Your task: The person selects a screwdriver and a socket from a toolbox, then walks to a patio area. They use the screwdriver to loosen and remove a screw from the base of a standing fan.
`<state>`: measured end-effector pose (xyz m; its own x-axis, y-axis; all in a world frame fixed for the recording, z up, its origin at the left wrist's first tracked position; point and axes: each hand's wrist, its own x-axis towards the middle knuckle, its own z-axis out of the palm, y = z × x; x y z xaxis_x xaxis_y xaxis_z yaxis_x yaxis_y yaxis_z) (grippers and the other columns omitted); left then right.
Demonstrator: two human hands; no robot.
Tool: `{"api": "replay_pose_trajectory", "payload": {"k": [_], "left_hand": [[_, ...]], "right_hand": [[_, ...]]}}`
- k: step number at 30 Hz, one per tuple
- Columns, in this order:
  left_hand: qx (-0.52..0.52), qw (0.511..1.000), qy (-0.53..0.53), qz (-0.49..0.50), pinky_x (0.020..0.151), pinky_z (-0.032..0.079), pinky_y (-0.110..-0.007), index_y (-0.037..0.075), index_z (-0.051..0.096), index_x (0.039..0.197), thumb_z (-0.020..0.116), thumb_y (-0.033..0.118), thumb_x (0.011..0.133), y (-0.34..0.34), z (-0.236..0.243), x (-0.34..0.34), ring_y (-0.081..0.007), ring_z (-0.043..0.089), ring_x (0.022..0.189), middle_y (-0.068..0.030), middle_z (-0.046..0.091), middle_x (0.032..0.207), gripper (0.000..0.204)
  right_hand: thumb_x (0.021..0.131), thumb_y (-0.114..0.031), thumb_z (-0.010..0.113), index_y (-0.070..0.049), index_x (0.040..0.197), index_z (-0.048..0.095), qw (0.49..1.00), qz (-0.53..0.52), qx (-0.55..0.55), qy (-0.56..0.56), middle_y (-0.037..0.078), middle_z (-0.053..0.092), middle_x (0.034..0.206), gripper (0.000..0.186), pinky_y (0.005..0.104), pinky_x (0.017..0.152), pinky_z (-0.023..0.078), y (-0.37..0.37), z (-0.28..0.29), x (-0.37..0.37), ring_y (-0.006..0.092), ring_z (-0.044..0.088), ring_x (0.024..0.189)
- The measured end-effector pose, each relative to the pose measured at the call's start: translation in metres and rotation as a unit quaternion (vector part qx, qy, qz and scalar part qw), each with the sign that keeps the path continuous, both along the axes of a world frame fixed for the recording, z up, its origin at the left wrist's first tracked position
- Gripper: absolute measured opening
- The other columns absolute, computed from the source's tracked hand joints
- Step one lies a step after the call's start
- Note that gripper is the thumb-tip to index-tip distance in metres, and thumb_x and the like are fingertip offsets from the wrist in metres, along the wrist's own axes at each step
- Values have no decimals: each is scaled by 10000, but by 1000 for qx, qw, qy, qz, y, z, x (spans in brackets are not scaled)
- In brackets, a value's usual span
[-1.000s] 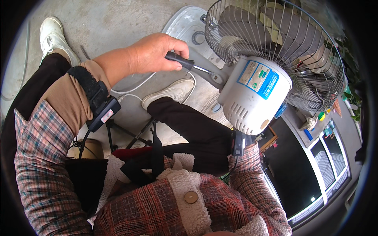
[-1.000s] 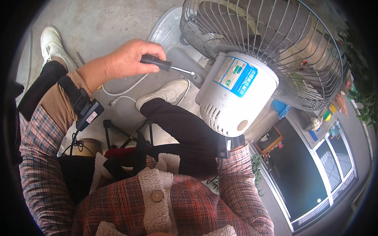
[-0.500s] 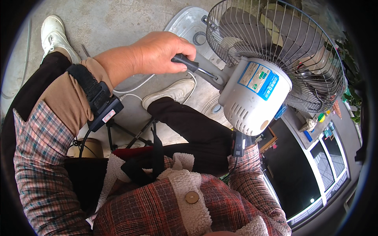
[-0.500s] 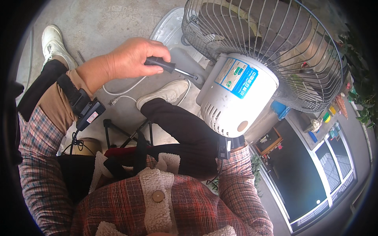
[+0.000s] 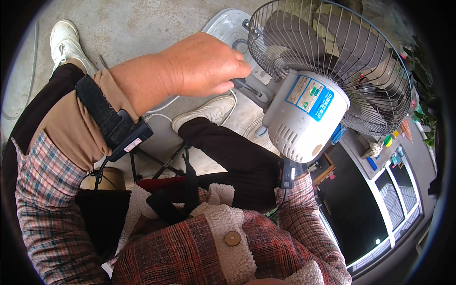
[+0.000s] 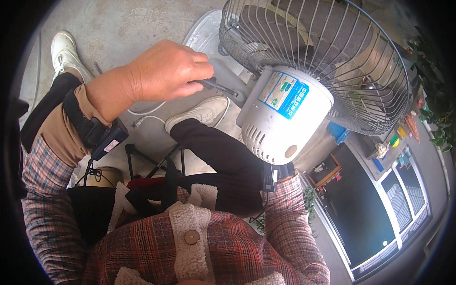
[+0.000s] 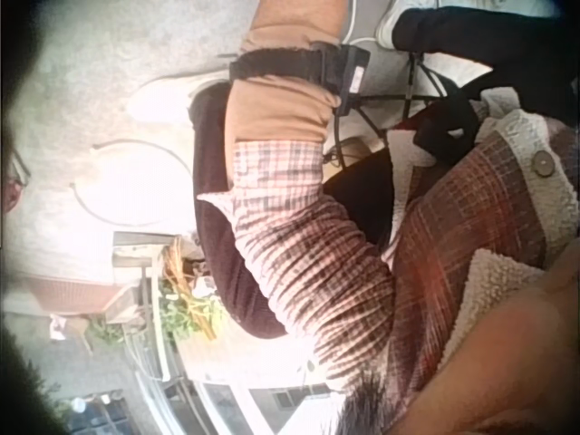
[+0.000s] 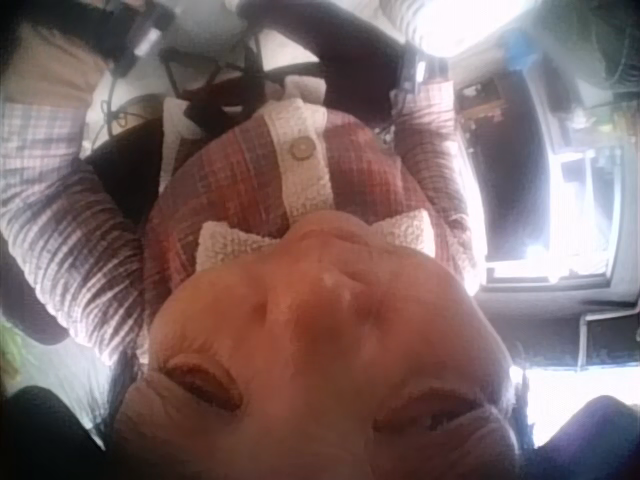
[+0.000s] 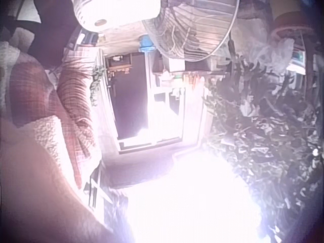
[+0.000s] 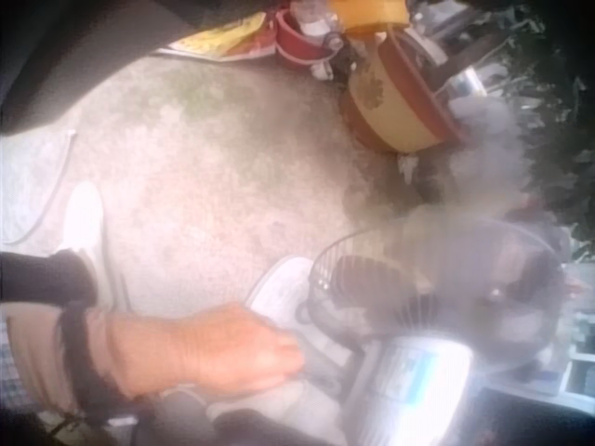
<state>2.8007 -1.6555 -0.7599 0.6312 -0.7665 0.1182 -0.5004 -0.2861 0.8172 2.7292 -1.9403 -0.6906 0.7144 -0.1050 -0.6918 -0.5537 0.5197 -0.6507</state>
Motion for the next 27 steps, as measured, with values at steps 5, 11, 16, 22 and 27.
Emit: {"api": "replay_pose_trajectory", "payload": {"k": [5, 11, 16, 22, 27], "left_hand": [[14, 997, 77, 0, 620, 479, -412, 68, 568, 847, 661, 180, 742, -2, 3, 0, -314, 604, 725, -81, 602, 791, 180], [24, 980, 195, 9, 652, 488, -388, 43, 603, 870, 676, 169, 735, -4, 9, 3, -313, 612, 739, -123, 632, 817, 198], [37, 943, 331, -5, 681, 482, -364, 26, 594, 902, 700, 155, 737, -6, 6, 5, -300, 603, 773, -148, 626, 860, 235], [13, 976, 219, 0, 673, 465, -402, 36, 553, 898, 705, 159, 732, 0, 4, 6, -323, 584, 767, -135, 588, 885, 256], [62, 990, 119, -35, 741, 495, -426, 33, 621, 921, 679, 204, 771, 0, 10, 10, -319, 618, 850, -126, 635, 874, 235]], "right_hand": [[829, -446, 582, -74, 1394, 309, 1000, 1, 2, 1, 157, 413, 1373, 729, 446, 980, 432, 1, 1, -2, 307, 451, 1226], [827, -440, 590, -72, 1392, 312, 1000, 1, 2, 4, 157, 415, 1371, 729, 444, 979, 434, 1, 5, -7, 305, 453, 1224], [826, -436, 597, -71, 1391, 314, 1000, 3, 4, 6, 157, 418, 1369, 730, 442, 977, 436, 2, 6, -11, 303, 455, 1223], [824, -430, 605, -70, 1389, 316, 1000, 10, 6, 7, 157, 421, 1367, 730, 440, 976, 438, 4, 6, -12, 301, 457, 1221], [822, -425, 612, -69, 1388, 318, 1000, 14, 9, 6, 157, 423, 1365, 731, 438, 975, 440, 6, 3, -12, 299, 458, 1220]]}}
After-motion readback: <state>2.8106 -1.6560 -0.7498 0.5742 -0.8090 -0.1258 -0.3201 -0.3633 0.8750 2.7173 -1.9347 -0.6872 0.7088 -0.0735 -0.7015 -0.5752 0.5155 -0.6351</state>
